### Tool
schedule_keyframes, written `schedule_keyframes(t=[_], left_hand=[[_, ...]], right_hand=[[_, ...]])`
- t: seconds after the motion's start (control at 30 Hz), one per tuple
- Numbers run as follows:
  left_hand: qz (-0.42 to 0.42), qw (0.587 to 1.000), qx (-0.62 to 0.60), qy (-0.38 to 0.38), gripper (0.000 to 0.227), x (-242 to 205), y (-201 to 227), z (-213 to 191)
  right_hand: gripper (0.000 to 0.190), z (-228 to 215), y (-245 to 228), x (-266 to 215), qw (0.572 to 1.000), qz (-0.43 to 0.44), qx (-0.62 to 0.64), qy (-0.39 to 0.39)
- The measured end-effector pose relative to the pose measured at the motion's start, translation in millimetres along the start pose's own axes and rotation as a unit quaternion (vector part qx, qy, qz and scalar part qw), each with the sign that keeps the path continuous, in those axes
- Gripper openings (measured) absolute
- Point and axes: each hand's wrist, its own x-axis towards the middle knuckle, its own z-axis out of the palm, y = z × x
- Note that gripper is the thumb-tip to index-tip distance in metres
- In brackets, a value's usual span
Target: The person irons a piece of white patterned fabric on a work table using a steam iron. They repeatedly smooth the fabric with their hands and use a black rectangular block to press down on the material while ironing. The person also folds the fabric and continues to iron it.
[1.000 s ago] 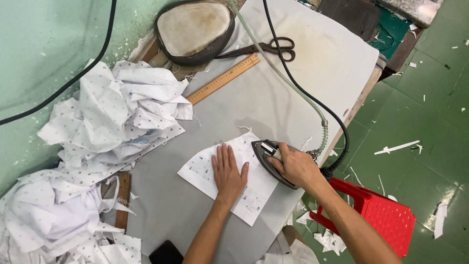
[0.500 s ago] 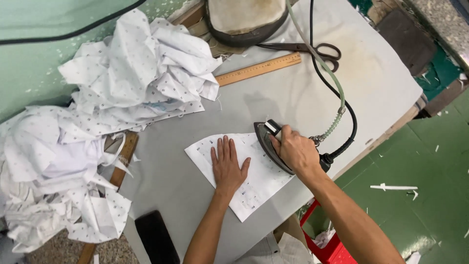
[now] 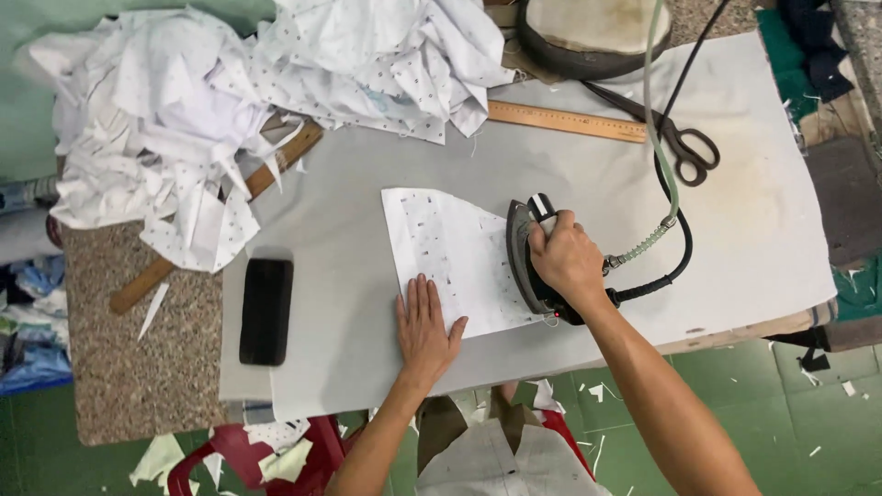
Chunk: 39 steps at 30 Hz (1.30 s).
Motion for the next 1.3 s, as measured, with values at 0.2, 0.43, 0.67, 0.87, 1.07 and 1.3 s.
schedule_keyframes(t=[0.2, 0.43, 0.67, 0.87, 1.07, 1.3], left_hand=[[-0.014, 1.000, 0.014, 0.000, 0.084, -7, -1, -7], [-0.008, 1.000, 0.019, -0.001, 0.084, -7, 4, -15], [-0.006, 1.000, 0.026, 0.004, 0.082, -10, 3, -15], [-0.002, 1.000, 0.020, -0.005, 0.084, -11, -3, -7], [0.023, 0.999, -0.023, -0.029, 0.086, 13, 28, -22], [0.035, 0.994, -0.007, -0.102, 0.088, 37, 41, -10]], right_hand=[[0.056, 0, 5, -1, 1.000, -0.016, 0.014, -0.002], [0.053, -10, -8, -6, 1.000, 0.001, 0.007, -0.014], [0.056, 4, 0, 3, 1.000, 0.013, 0.000, 0.016], [0.057, 6, 1, -22, 0.999, 0.047, 0.024, 0.001], [0.059, 0, 4, -65, 0.995, 0.081, 0.045, -0.030], [0.050, 2, -4, -84, 0.996, 0.072, -0.051, -0.011]])
